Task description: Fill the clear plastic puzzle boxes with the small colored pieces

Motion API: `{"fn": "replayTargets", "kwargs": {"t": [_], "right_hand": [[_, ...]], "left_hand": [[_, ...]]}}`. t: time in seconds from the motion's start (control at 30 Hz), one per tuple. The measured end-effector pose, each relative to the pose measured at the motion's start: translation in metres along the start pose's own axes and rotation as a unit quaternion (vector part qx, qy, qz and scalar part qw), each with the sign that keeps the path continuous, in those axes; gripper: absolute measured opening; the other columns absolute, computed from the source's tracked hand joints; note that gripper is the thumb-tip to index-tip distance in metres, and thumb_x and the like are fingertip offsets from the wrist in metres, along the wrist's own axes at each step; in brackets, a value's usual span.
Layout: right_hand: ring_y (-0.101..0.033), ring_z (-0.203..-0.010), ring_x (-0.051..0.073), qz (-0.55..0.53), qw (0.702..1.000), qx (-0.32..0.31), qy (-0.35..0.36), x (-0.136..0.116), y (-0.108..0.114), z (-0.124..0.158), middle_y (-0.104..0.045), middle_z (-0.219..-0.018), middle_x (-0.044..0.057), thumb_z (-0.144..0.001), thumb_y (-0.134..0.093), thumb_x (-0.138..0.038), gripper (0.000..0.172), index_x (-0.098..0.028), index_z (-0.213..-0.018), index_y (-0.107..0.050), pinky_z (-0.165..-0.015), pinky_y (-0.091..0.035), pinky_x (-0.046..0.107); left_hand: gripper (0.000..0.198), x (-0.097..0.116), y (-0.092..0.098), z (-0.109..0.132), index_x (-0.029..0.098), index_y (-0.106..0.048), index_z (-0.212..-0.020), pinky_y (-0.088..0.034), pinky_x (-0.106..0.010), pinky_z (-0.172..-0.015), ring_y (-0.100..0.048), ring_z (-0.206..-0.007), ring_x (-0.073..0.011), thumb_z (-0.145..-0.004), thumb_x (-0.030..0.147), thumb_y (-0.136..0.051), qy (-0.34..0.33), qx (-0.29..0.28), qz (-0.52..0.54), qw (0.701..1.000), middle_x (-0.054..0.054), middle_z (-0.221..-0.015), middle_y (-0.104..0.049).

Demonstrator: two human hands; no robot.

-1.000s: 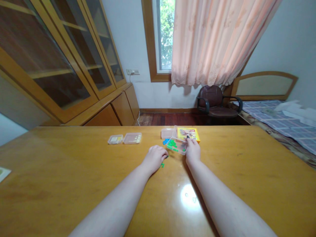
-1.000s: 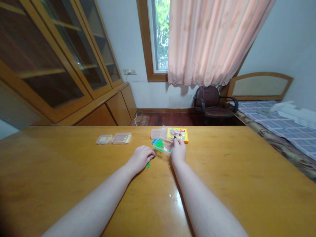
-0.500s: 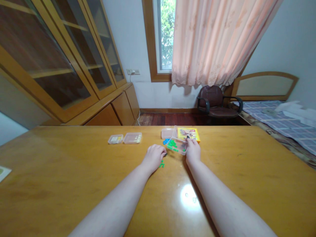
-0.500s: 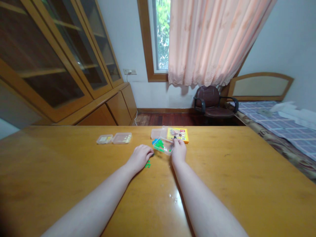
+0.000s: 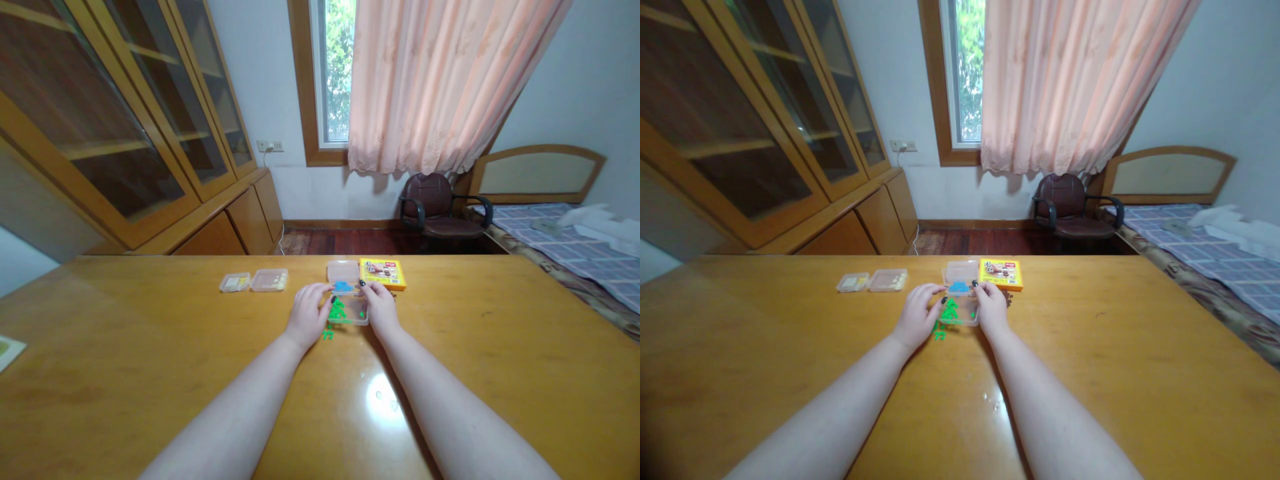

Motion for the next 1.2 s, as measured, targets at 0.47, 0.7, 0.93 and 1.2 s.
{"fn": "replayTargets", "kwargs": {"t": [0.47, 0.7, 0.93, 1.2], "right_hand": [[-0.048, -0.055, 0.012, -0.077, 0.990, 0.115, -0.029, 0.009, 0.024, -0.009, -0.055, -0.057, -0.003, -0.063, -0.059, -0.036, 0.019, -0.017, -0.063, -0.057, -0.054, -0.036, 0.024], [-0.049, -0.058, 0.013, -0.064, 0.991, 0.116, -0.018, 0.016, 0.027, -0.013, -0.058, -0.058, -0.002, -0.063, -0.058, -0.037, 0.020, -0.017, -0.063, -0.058, -0.058, -0.037, 0.024], [-0.045, -0.052, 0.011, -0.060, 0.991, 0.114, -0.019, 0.014, 0.026, -0.011, -0.055, -0.054, -0.003, -0.063, -0.059, -0.039, 0.021, -0.017, -0.061, -0.056, -0.053, -0.034, 0.024], [-0.041, -0.050, 0.010, -0.066, 0.992, 0.106, -0.027, 0.008, 0.024, -0.008, -0.051, -0.052, -0.004, -0.063, -0.059, -0.035, 0.019, -0.017, -0.060, -0.056, -0.051, -0.032, 0.023]], "left_hand": [[0.038, -0.002, -0.038, 0.038, 0.013, -0.047, -0.100, -0.046, -0.037, -0.066, -0.062, -0.080, -0.0291, -0.081, 0.046, -0.045, 0.196, -0.280, -0.261, 0.903, -0.015, -0.082, -0.062], [0.022, -0.001, -0.047, 0.031, 0.014, -0.046, -0.099, -0.047, -0.037, -0.067, -0.063, -0.081, -0.0266, -0.088, 0.029, -0.034, 0.151, -0.287, -0.270, 0.907, -0.013, -0.083, -0.062], [0.017, -0.004, -0.050, 0.024, 0.015, -0.046, -0.094, -0.048, -0.037, -0.066, -0.063, -0.079, -0.0256, -0.087, 0.024, -0.033, 0.121, -0.263, -0.262, 0.921, -0.011, -0.082, -0.062], [0.014, -0.006, -0.050, 0.022, 0.016, -0.044, -0.094, -0.047, -0.034, -0.067, -0.062, -0.079, -0.0223, -0.087, 0.021, -0.033, 0.115, -0.246, -0.242, 0.931, -0.009, -0.083, -0.061]]}}
Point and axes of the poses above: each hand's wrist, its own z-axis away from the middle knuckle, its own y-axis out of the back of the hand, x = y × z, the point moved 8 cm from there along -z, towards the middle knuckle
